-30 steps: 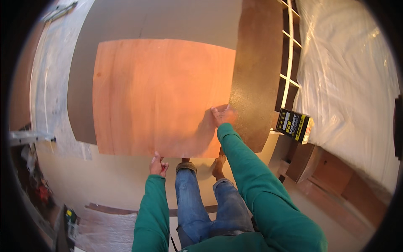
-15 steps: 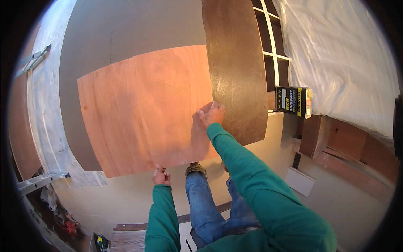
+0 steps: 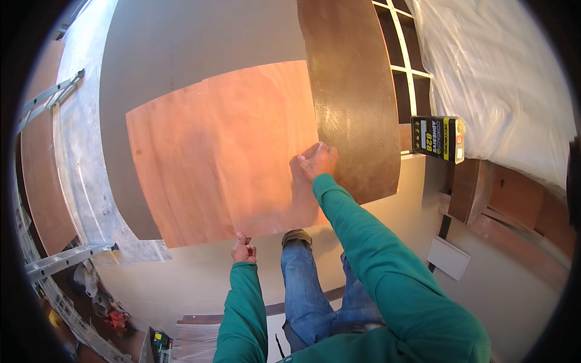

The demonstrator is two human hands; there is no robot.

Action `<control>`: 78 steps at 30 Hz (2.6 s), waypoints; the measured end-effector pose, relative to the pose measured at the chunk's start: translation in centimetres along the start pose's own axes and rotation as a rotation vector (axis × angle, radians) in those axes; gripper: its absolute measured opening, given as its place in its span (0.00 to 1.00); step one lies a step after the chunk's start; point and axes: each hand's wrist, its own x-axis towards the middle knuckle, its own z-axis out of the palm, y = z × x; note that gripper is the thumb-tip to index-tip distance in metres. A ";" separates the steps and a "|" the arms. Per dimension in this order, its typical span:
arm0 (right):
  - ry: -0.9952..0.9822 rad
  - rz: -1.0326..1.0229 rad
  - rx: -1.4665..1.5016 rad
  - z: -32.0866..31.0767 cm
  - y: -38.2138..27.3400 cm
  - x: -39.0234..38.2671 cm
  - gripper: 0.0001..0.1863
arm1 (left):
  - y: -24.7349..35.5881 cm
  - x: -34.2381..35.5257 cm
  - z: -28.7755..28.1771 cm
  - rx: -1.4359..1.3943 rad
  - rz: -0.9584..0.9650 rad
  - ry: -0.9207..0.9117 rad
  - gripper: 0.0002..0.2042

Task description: The person pours adhesive from a can onto a wooden plank and spreads it evenly using a red plastic spreader. They then place the plank on the floor and continue to spread the adhesive across its surface.

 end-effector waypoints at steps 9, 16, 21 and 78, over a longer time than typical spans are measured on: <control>0.106 -0.167 0.229 -0.7 5.4 -1.1 0.25 | 0.0 -0.5 -0.6 -0.047 0.004 -0.075 0.24; 0.077 1.167 1.004 -4.4 26.1 -8.3 0.24 | -0.2 -0.4 -0.1 -0.015 0.032 -0.074 0.24; 0.041 1.052 1.342 -0.9 28.4 -7.4 0.24 | -0.3 -0.6 0.1 0.002 0.079 -0.043 0.23; -0.195 -0.204 0.335 -3.1 6.8 -4.1 0.30 | 21.0 2.9 -7.8 0.661 1.176 0.919 0.25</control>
